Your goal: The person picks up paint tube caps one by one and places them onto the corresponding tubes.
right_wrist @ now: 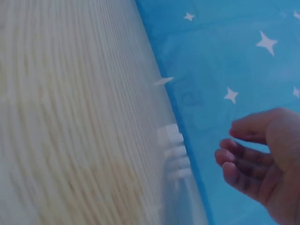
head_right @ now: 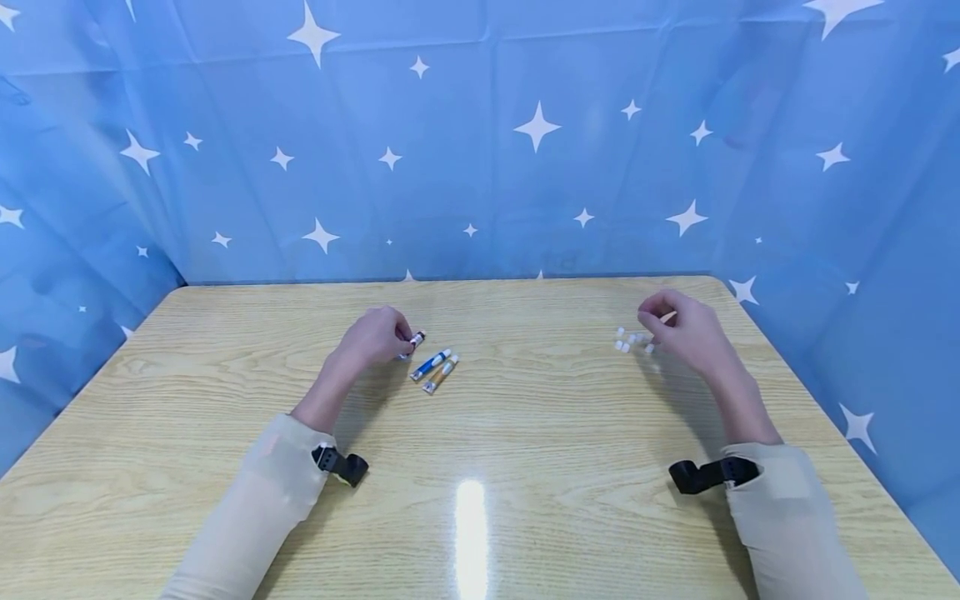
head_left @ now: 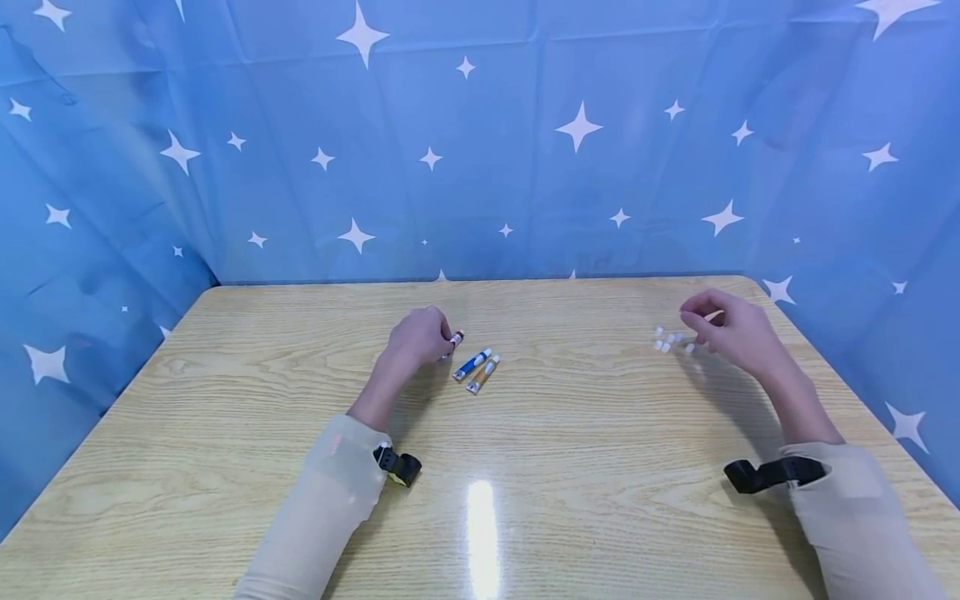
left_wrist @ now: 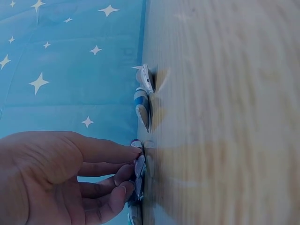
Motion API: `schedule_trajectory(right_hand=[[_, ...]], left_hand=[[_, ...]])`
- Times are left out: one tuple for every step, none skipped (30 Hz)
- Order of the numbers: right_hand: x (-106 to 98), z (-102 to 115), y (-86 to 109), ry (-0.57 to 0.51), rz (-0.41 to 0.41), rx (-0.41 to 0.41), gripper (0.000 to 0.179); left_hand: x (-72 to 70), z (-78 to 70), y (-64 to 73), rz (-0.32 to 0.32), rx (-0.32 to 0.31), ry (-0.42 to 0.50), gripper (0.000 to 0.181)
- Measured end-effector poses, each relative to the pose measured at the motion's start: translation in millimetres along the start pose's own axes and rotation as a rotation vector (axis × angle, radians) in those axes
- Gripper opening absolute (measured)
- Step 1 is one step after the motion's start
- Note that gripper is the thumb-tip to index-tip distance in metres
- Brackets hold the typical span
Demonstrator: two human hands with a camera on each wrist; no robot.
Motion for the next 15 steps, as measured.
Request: schedule_trajectory(right_hand=[[0,-2,0.7,0.002,0.015,0.006,0.031],[1,-5,1.2,0.002,0.030,0.010,0.031],[1,-8,1.7,0.002,0.046,0.015,0.031],[2,-11,2.4,0.003,0.057,0.022,0.030],[3,-13,3.0,0.006,0.068,0.028,0.030],[4,-16,3.5,0.008,0.076,0.032,0.030],[4,-18,4.0,0.010,0.085,0.039,0.030],[5,-20,4.4,0.010,0.096,0.048,0.030],[6,-22,4.8,0.006,0.109,0.059,0.030],[6,-24,5.2,0.003,0.120,0.069,0.030],[7,-25,5.4,-0.001,0.132,0.079,0.031],[8,-26,5.7,-0.004,0.145,0.090,0.031],[8,-27,6.0,-0.009,0.157,0.098,0.032],[8,-27,6.3,-0.016,0.167,0.105,0.032],[9,-27,6.5,-0.021,0.176,0.108,0.032]], left_hand=[[-0.2,-0.1,0.3,0.003,-0.003,0.000,0.013],[-0.2,0.0,0.5,0.003,-0.005,0.002,0.013],[-0.4,-0.1,0.9,0.005,-0.007,0.005,0.013],[-0.3,-0.2,1.2,0.007,-0.007,0.006,0.013],[-0.4,-0.2,1.5,0.008,-0.007,0.005,0.013],[-0.5,-0.2,1.7,0.007,-0.006,0.004,0.013],[-0.7,-0.2,2.0,0.004,-0.007,0.004,0.012],[-0.9,-0.2,2.3,0.000,-0.006,0.001,0.012],[-1.1,-0.2,2.5,-0.003,-0.004,-0.001,0.012],[-1.4,0.0,2.6,-0.007,-0.004,-0.003,0.011],[-1.7,0.1,2.8,-0.011,-0.003,-0.004,0.011],[-2.0,0.3,2.9,-0.014,-0.002,-0.003,0.011],[-2.0,0.4,2.9,-0.015,-0.001,-0.002,0.011],[-2.1,0.5,2.9,-0.015,0.000,-0.001,0.011],[-2.1,0.7,2.7,-0.016,0.002,-0.002,0.011]])
Point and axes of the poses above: each hand's wrist, its own y-axis away from the middle knuckle, its own x-axis out of the palm, z = x × y, the point moved 5 cm from there along -y, towards the middle knuckle, and after that the axes turned 11 degrees about -x, right-handed, at the moved point
